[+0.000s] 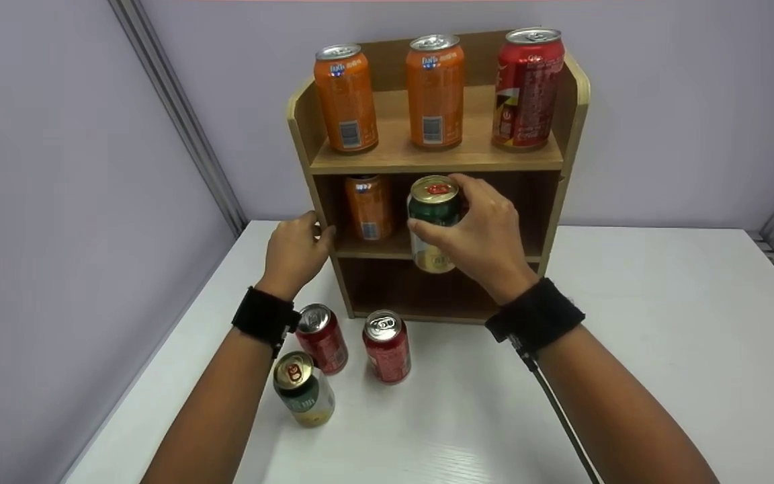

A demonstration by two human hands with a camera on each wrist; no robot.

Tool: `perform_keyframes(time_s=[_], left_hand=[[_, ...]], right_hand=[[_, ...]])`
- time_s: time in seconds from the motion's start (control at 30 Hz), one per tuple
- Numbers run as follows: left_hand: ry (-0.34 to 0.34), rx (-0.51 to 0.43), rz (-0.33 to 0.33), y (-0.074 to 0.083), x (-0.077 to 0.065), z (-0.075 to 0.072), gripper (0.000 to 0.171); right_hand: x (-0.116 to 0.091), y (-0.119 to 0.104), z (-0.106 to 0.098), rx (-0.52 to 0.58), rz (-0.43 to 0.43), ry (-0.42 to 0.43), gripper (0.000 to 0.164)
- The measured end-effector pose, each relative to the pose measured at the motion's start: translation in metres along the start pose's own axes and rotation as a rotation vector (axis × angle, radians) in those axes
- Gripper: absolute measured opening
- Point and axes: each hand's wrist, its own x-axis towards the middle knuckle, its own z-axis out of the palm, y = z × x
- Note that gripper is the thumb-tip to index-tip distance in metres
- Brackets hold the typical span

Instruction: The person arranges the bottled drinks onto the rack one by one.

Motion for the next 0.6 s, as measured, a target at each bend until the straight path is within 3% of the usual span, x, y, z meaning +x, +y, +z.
perform_keyframes(time_s=[0.3, 0.6], left_hand=[[0.01, 0.0, 0.001, 0.0, 0.0, 0.0, 0.023], [0.011, 0.004, 0.006, 0.0, -0.001, 0.0, 0.024]], right_hand=[[0.008, 0.008, 0.007, -0.013, 0.012, 0.017, 0.077], [0.018, 0.019, 0.016, -0.005, 0.087, 0.017, 0.076]])
